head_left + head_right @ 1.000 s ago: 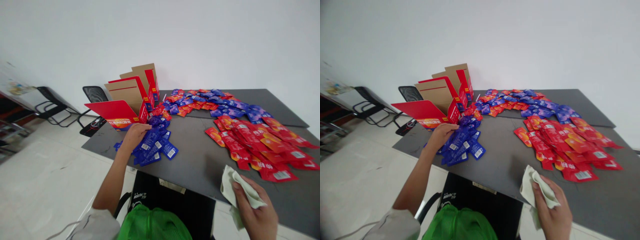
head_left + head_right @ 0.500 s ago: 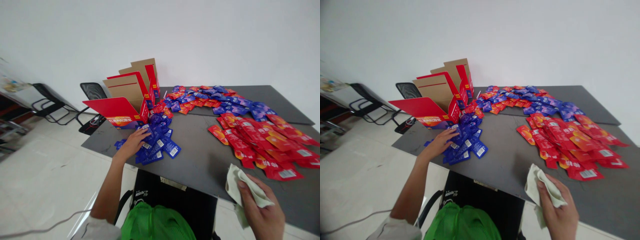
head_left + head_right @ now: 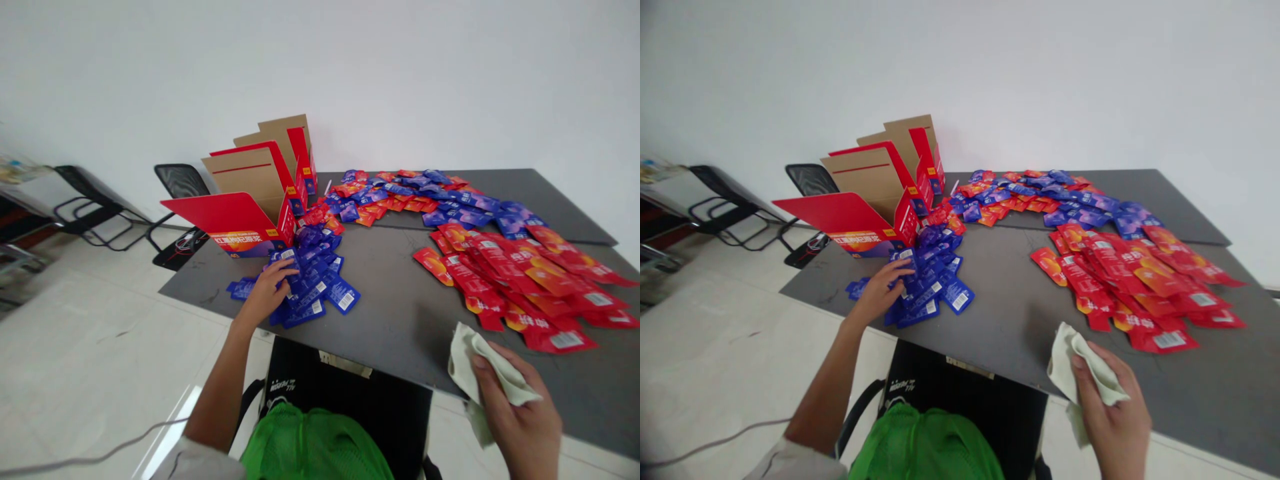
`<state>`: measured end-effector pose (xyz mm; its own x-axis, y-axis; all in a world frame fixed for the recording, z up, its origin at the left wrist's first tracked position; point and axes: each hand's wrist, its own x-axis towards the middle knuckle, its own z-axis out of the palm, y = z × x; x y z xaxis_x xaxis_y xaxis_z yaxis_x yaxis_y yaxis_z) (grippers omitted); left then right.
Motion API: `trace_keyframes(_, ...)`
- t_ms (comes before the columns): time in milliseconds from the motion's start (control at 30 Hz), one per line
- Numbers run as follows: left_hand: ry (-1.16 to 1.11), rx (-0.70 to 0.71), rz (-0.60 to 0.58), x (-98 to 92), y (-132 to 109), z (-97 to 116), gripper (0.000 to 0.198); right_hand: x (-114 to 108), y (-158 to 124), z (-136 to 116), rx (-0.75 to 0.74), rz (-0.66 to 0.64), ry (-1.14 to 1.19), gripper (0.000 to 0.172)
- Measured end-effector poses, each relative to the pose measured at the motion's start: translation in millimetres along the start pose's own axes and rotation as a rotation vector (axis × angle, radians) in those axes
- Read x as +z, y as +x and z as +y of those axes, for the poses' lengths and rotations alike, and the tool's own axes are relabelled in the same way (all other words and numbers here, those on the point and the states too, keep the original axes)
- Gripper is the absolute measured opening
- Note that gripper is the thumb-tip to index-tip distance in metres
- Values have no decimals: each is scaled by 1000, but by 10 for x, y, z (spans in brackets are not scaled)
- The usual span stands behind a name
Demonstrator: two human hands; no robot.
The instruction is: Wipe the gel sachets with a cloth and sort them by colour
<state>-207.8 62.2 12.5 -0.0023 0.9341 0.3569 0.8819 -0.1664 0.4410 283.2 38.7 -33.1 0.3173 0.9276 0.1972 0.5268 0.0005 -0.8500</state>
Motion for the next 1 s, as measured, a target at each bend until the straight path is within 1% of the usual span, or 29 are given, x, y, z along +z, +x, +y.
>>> trace_keyframes(133, 18, -26, 111, 105, -71, 18, 33, -3, 1, -42, -13, -5, -4, 62)
trace_keyframes(267, 64, -43, 221, 215, -138, 28, 29, 1, -7, -47, 20, 1, -18, 64)
trace_keyframes(400, 72, -37, 326, 277, -152, 58, 26, -8, -10, -13, 25, 2, -33, 66)
trace_keyframes(533, 90, -39, 394, 275, -148, 110, 23, -15, -14, -4, -12, -12, -26, 62)
trace_keyframes(700, 131, -85, 487, 233, -192, 149, 26, -4, -21, -5, -1, 1, -19, 62)
trace_keyframes(800, 119, -53, 548, 213, -233, 177, 24, 0, -20, -2, 0, -6, -13, 61)
trace_keyframes(900, 72, 39, 606, 217, -280, 313, 18, 4, -13, 10, -23, -8, -6, 60)
trace_keyframes(967, 20, 104, 607, 246, -312, 501, 16, 8, -8, 24, -28, -1, -2, 60)
trace_keyframes(1000, -17, 135, 586, 271, -325, 622, 16, 10, -6, 32, -28, 0, -3, 59)
